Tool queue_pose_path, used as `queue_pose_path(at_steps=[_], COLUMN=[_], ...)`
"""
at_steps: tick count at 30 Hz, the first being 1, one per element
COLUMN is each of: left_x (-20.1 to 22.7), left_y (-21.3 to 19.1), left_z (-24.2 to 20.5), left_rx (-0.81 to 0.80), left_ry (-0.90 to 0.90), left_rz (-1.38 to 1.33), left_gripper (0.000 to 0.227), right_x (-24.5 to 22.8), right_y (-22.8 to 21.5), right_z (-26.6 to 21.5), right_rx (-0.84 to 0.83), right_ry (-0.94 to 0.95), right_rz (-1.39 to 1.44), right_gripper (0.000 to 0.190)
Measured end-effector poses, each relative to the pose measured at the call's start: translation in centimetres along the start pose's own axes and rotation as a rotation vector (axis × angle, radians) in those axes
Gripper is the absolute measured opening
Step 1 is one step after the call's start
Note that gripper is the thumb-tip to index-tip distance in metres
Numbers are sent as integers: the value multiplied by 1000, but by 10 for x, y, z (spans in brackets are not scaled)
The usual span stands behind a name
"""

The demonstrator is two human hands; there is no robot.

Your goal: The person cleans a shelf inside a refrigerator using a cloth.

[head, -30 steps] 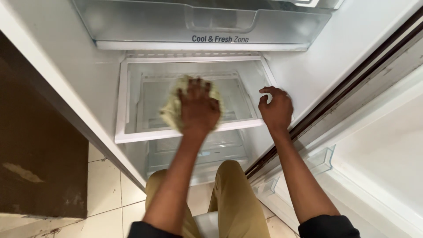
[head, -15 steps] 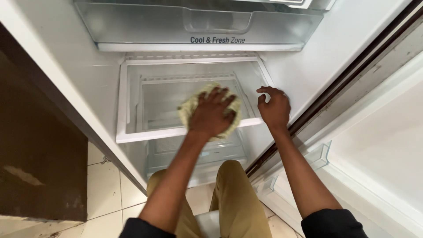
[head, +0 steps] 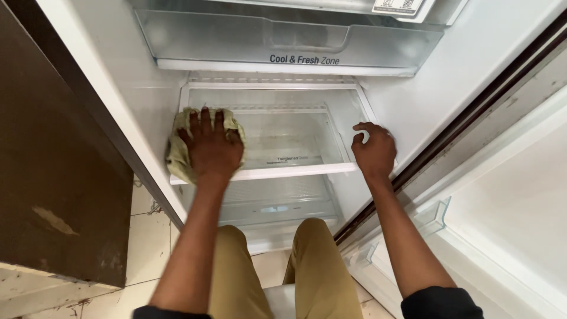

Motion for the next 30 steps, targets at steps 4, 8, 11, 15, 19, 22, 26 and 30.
queue_pose_path(at_steps=[4, 8, 11, 15, 19, 22, 26, 30], left_x=[61, 160, 218, 239, 206, 173, 107, 40], left_y=[21, 27, 46, 66, 46, 27, 22, 16], left_z=[10, 7, 0, -1, 3, 9, 17, 18], left_rx=[80, -12, -50, 2, -23, -146, -92, 4], left_ry=[-42, 166, 359, 519, 621, 621, 529, 422], left_rz=[64, -14, -163, -193, -263, -302, -256, -189], left_gripper=[69, 64, 63, 62, 60, 60, 57, 57], right_x=[2, -1, 4, 5, 3, 2, 3, 4], right_y=[3, -2, -1, -7, -10, -13, -12, -10], right_z=[2, 2, 4, 1, -1, -1, -2, -1], right_rx=[30, 19, 12, -24, -11, -19, -42, -36], right_ry=[-22, 4, 2, 5, -66, -36, -15, -21], right_rz=[-13, -9, 12, 55, 71, 82, 76, 70], right_gripper=[21, 23, 22, 22, 22, 22, 21, 21])
Point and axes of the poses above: each hand's wrist, its own z-axis towards the middle knuckle, its own y-axis out of the palm, x = y × z, the point moved 3 cm from there along z, towards the middle knuckle, and after that the axes turned 14 degrees about y, right-handed, at the moved point
